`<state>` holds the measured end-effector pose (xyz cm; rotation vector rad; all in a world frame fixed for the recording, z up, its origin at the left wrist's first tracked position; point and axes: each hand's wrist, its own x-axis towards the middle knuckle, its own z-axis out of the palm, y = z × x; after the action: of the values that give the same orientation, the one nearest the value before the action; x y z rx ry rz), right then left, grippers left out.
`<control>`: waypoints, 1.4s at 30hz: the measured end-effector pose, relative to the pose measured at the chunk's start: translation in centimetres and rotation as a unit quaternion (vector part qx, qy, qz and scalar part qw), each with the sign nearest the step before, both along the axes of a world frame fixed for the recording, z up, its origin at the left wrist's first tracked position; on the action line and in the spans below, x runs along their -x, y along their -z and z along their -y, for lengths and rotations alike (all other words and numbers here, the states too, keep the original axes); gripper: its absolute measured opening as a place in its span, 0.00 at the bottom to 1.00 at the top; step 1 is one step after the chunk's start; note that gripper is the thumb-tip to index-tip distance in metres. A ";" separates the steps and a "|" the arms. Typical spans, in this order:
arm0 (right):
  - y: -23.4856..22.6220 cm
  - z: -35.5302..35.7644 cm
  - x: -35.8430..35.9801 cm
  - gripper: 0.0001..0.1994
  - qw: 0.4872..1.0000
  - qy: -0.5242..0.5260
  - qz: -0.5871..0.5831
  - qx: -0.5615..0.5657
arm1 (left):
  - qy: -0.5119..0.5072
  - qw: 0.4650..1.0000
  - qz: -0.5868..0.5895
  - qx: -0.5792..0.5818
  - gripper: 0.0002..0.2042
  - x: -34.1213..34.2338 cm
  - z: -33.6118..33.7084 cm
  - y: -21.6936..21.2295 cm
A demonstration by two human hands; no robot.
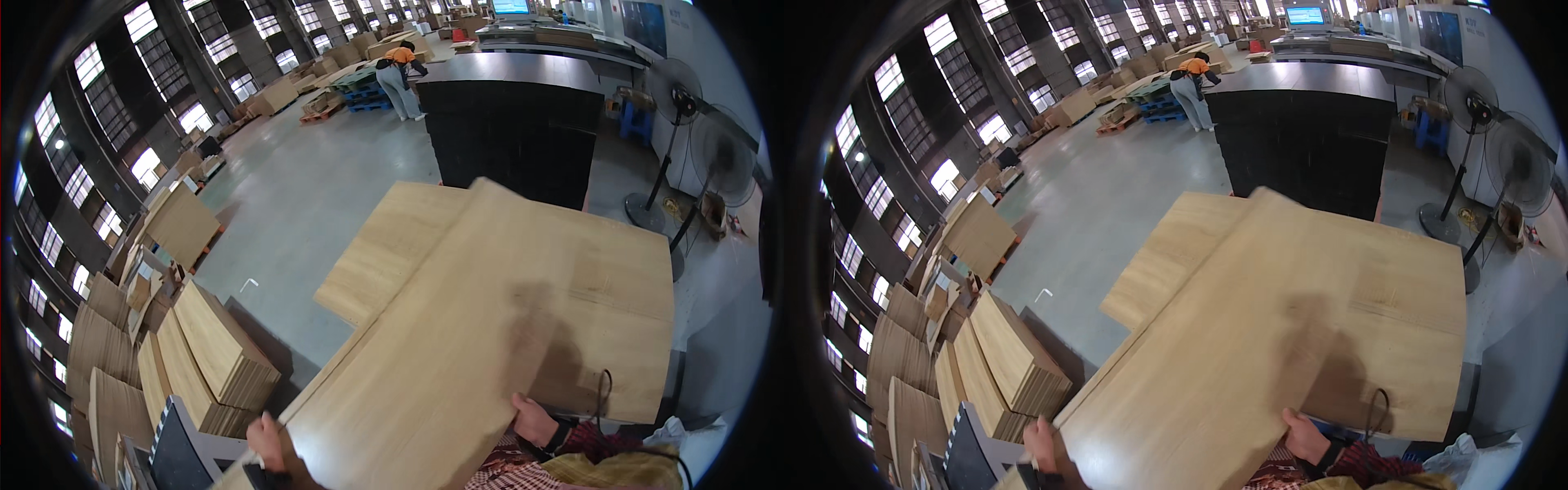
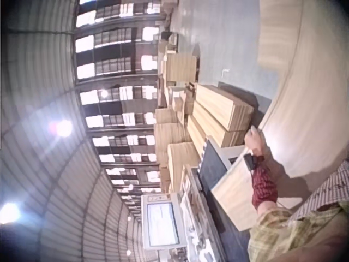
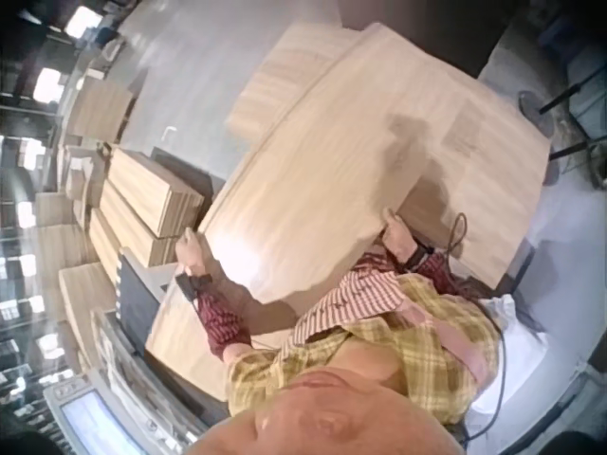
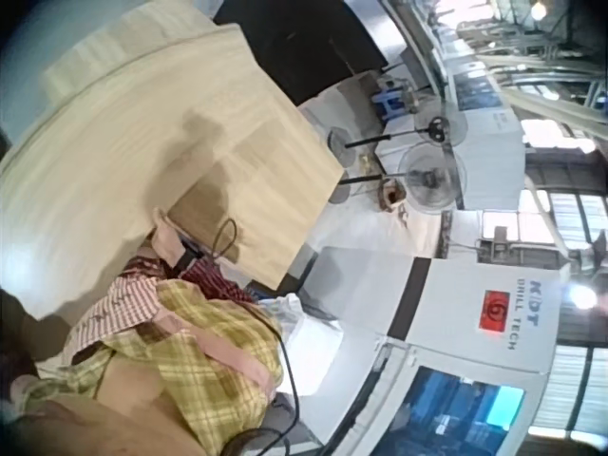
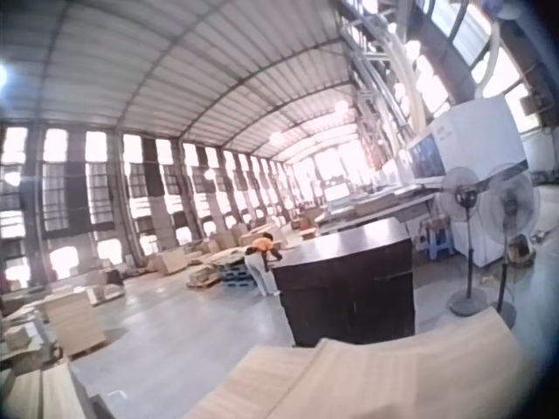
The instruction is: Manually moving large wooden boards from stacks to a processing machine and then to a finished pallet.
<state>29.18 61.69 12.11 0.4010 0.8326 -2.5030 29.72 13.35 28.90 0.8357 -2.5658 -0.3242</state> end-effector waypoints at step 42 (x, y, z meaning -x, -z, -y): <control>8.3 2.2 10.6 0.14 0.914 -0.273 0.026 -0.300 | 0.103 0.842 0.353 -0.395 0.15 1.7 0.7 31.7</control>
<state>18.56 59.54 3.81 0.3620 1.4602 -1.6840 28.00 12.63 -2.82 1.0903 -3.2283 -1.4598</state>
